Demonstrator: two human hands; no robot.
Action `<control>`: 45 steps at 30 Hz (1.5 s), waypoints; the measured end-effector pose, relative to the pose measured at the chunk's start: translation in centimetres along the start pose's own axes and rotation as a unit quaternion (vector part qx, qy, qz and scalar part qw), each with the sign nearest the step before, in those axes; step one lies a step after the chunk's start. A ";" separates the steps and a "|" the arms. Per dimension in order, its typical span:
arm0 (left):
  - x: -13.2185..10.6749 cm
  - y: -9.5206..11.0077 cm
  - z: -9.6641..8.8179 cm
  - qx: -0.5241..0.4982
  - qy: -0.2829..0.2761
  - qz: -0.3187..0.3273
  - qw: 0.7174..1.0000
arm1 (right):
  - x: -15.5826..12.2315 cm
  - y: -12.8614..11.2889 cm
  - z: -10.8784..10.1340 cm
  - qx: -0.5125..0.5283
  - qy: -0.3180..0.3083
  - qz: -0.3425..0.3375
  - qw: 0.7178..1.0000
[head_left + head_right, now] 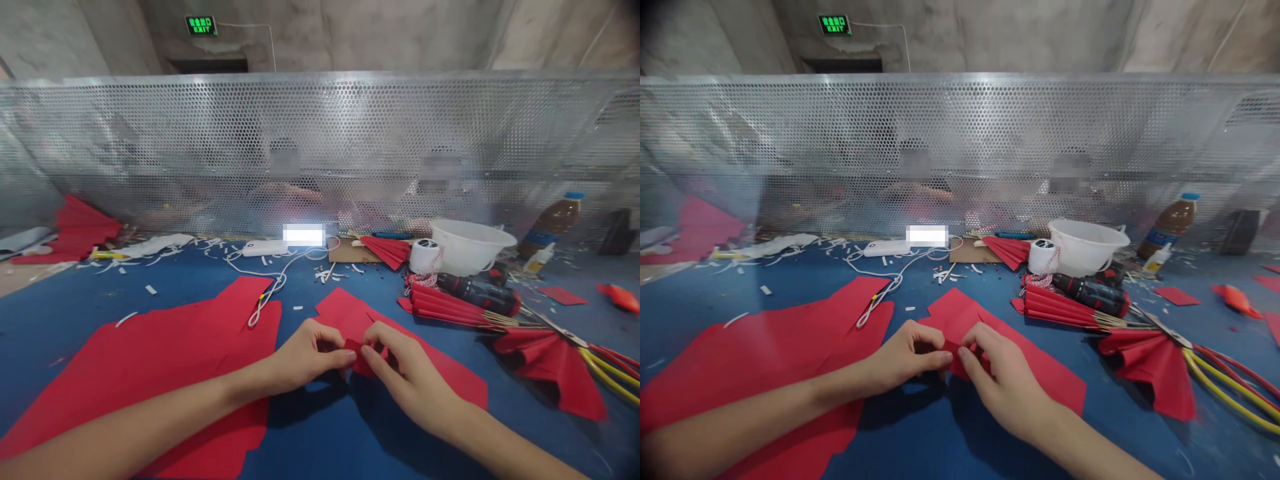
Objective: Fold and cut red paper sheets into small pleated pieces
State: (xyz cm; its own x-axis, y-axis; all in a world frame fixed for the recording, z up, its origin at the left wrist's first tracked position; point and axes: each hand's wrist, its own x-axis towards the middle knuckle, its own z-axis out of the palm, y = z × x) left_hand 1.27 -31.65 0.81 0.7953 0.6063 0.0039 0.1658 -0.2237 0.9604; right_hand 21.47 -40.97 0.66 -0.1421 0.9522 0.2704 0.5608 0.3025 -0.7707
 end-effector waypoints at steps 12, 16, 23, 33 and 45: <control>0.1 -0.4 -0.1 -0.037 0.019 0.028 0.999 | -0.7 -0.3 0.2 0.001 -0.073 -0.037 0.997; 0.1 -0.2 -0.1 -0.040 0.020 0.027 0.999 | -0.4 -0.1 0.2 0.039 -0.034 -0.001 0.999; 0.1 0.3 0.1 -0.026 0.048 -0.008 0.998 | 0.2 -0.6 0.4 0.201 -0.104 0.071 0.972; -0.1 0.9 0.0 0.014 0.007 0.028 0.999 | -0.1 -0.6 0.2 0.098 -0.097 0.059 0.989; -0.2 0.5 0.3 0.061 -0.002 0.039 0.997 | 0.0 -0.7 0.5 -0.037 -0.083 -0.006 0.996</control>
State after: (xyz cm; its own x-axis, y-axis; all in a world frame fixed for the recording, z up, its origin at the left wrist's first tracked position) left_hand 1.37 -32.10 1.26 0.8112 0.5799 0.0759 0.1729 -0.3618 0.9161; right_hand 20.61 -41.18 0.92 -0.2778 0.9446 0.1751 0.6167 0.3151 -0.7214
